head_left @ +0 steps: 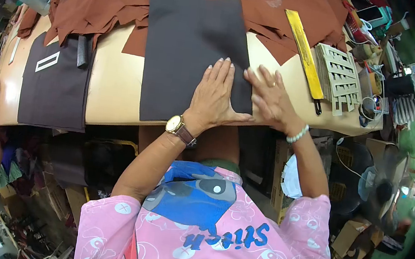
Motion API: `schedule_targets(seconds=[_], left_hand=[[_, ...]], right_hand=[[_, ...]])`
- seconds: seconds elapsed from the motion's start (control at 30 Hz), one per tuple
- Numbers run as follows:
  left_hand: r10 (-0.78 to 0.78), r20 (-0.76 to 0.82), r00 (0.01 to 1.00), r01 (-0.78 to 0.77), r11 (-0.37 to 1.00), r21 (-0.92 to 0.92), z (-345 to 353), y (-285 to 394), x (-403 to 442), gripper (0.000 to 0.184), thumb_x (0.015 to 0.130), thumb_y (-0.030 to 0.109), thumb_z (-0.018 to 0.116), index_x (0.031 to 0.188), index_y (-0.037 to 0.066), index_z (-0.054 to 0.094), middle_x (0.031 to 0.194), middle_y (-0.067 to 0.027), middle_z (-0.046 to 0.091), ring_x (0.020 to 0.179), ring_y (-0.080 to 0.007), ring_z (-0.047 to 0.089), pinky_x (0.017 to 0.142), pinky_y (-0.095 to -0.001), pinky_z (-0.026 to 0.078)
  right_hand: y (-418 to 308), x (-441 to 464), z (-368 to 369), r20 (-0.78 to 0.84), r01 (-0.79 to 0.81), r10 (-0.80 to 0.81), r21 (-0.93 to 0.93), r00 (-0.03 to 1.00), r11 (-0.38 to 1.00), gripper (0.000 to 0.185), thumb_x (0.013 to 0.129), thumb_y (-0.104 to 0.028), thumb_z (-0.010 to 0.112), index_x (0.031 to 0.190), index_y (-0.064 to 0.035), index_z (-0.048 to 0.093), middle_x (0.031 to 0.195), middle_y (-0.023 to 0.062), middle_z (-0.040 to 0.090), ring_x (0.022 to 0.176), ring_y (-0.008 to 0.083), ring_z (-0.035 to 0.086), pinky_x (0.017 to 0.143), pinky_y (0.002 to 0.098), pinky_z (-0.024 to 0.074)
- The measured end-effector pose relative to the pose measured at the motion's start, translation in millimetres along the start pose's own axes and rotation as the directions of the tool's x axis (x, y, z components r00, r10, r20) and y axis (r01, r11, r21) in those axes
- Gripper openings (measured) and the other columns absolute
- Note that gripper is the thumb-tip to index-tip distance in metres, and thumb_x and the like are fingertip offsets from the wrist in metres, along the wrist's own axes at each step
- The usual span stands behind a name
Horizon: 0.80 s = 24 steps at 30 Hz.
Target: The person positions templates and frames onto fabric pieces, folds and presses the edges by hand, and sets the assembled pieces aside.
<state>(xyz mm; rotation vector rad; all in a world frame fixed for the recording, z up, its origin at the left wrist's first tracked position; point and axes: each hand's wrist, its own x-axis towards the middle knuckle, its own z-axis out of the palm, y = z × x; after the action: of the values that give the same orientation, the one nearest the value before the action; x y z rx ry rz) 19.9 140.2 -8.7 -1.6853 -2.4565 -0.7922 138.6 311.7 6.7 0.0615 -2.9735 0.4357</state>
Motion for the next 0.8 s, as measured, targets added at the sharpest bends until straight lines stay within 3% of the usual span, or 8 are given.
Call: schedule_targets(seconds=[0.1,0.13,0.33,0.57,0.73,0.8], left_hand=[[0.016,-0.006,1.0,-0.016,1.0,0.003,-0.9,0.7,0.8,0.115,0.061,0.072,0.063,0.131,-0.013,0.033,0.14,-0.0272,0.032,0.132,-0.0382,0.029,0.109,-0.0459,0.023],[0.022,-0.011,1.0,-0.022,1.0,-0.002,-1.1,0.5,0.7,0.109,0.063,0.072,0.062,0.133,-0.008,0.035,0.141,-0.0253,0.032,0.132,-0.0379,0.028,0.108,-0.0473,0.023],[0.052,0.042,0.998,-0.051,0.998,-0.022,-11.7,17.0,-22.7,0.096,0.068,0.071,0.057,0.135,0.003,0.041,0.142,-0.0221,0.032,0.133,-0.0375,0.027,0.107,-0.0515,0.022],[0.068,0.178,0.982,-0.063,0.997,-0.037,-17.7,53.0,-93.5,0.093,0.072,0.071,0.052,0.136,0.005,0.039,0.144,-0.019,0.032,0.133,-0.0344,0.028,0.107,-0.0552,0.015],[0.065,0.124,0.99,-0.063,0.998,-0.018,-15.0,52.3,-93.2,0.092,0.072,0.071,0.051,0.136,0.005,0.04,0.142,-0.0152,0.036,0.132,-0.0313,0.031,0.107,-0.0564,0.012],[0.069,0.121,0.99,-0.068,0.998,-0.016,-16.5,52.2,-92.0,0.092,0.073,0.07,0.051,0.136,0.005,0.04,0.141,-0.0145,0.038,0.131,-0.0302,0.033,0.106,-0.0571,0.012]], right_hand=[[26.7,40.3,4.1,-0.06,-0.022,0.02,-0.034,0.998,0.999,0.054,0.095,-0.039,0.036,0.142,-0.0136,0.031,0.141,0.0075,0.04,0.134,0.0343,0.028,0.11,0.0548,0.0113],[30.9,49.7,4.1,-0.08,-0.045,0.042,-0.033,0.996,0.998,0.055,0.095,-0.04,0.036,0.143,-0.0138,0.03,0.141,0.0077,0.041,0.134,0.0343,0.028,0.11,0.0545,0.0108],[17.5,39.2,2.0,-0.083,-0.079,0.083,0.048,0.993,0.996,0.056,0.094,-0.039,0.038,0.143,-0.0136,0.03,0.139,0.0073,0.043,0.135,0.0338,0.027,0.11,0.0545,0.0095],[-34.7,-35.8,1.8,-0.054,-0.127,0.133,0.1,0.99,0.987,0.059,0.092,-0.037,0.043,0.143,-0.0112,0.028,0.137,0.0052,0.047,0.132,0.0369,0.029,0.108,0.0585,0.0101],[-27.7,-21.6,2.8,-0.086,-0.16,0.162,0.02,0.983,0.987,0.06,0.093,-0.037,0.042,0.144,-0.0113,0.025,0.134,0.0032,0.05,0.131,0.0374,0.031,0.106,0.0616,0.0112],[-17.2,-5.1,0.6,-0.064,-0.189,0.188,-0.01,0.98,0.982,0.054,0.095,-0.031,0.037,0.143,-0.0102,0.027,0.14,0.004,0.042,0.134,0.0346,0.026,0.108,0.0581,0.008]])
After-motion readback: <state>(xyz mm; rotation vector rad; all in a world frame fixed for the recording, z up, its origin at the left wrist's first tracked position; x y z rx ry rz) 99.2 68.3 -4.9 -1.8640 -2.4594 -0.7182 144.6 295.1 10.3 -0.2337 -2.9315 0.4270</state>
